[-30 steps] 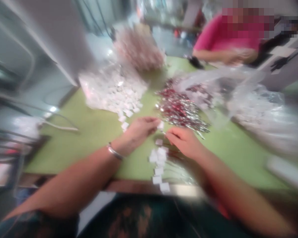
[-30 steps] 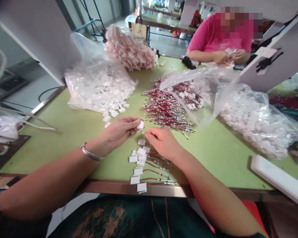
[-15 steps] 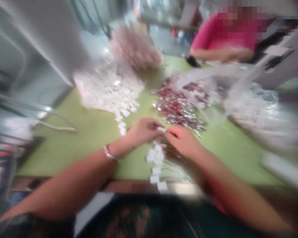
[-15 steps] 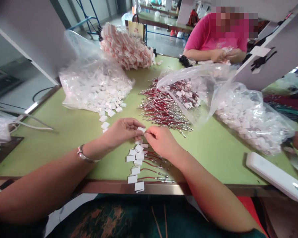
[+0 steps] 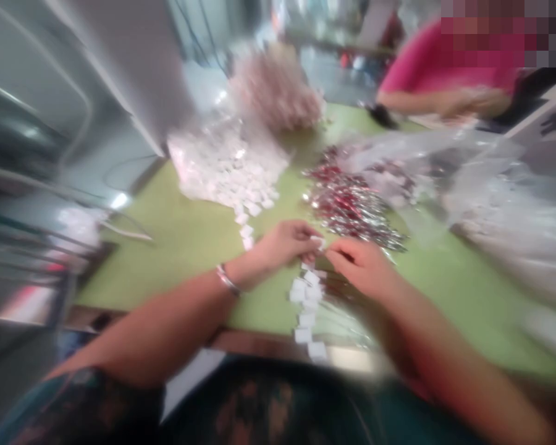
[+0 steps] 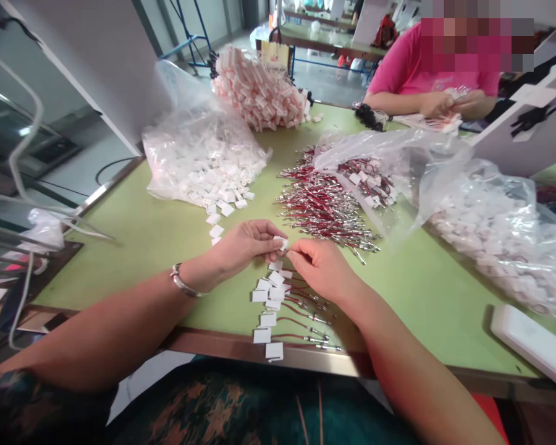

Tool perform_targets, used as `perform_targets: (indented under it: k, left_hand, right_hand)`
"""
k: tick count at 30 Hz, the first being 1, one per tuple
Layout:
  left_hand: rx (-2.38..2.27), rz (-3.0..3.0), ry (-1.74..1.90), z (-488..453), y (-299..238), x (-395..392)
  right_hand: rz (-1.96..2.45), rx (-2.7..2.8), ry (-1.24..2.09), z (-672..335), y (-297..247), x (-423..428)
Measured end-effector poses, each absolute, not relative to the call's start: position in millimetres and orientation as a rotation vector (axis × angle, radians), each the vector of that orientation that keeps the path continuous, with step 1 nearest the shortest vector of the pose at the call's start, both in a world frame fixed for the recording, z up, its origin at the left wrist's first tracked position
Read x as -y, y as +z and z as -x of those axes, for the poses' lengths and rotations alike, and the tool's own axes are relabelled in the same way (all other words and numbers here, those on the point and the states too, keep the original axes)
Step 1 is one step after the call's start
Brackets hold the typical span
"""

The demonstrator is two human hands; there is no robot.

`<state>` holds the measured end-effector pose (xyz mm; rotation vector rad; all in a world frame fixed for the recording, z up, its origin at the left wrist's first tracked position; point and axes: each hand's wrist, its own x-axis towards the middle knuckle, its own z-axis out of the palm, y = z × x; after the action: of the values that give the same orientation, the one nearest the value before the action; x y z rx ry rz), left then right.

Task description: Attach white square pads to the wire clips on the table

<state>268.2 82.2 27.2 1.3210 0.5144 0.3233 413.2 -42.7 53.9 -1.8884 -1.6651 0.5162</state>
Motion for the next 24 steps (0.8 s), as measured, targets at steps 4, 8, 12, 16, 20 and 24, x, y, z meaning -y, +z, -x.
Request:
perform_targets:
  k: [4,8,12,16,20,24]
  left_hand:
    - [-0.541,-1.428,0.289,-270,27,-77]
    - [-0.595,-1.672,0.214,-268,41,-77]
    - [-0.965,-2.187,0.468,-238,63,-109]
    - [-1.094,-2.601,0.328,-198,60,-150]
    - [-0.973,-2.656,0.103,-191,43,-156]
    - [-1.001,-2.742,0.033,-210,34,-142]
  right_hand:
    - [1.89,1.714,0.433,-411,48,42]
    - [1.947,1.682,0.5,-415,50,43]
    - [1.902,1.779,0.681,-429,61,50]
    - [1.774,2.021,0.616,-445,59,54]
    - [1.997,1.982,-0.01,-460,44,46]
    - [2.017,2.213,-0.231,-465,30,35]
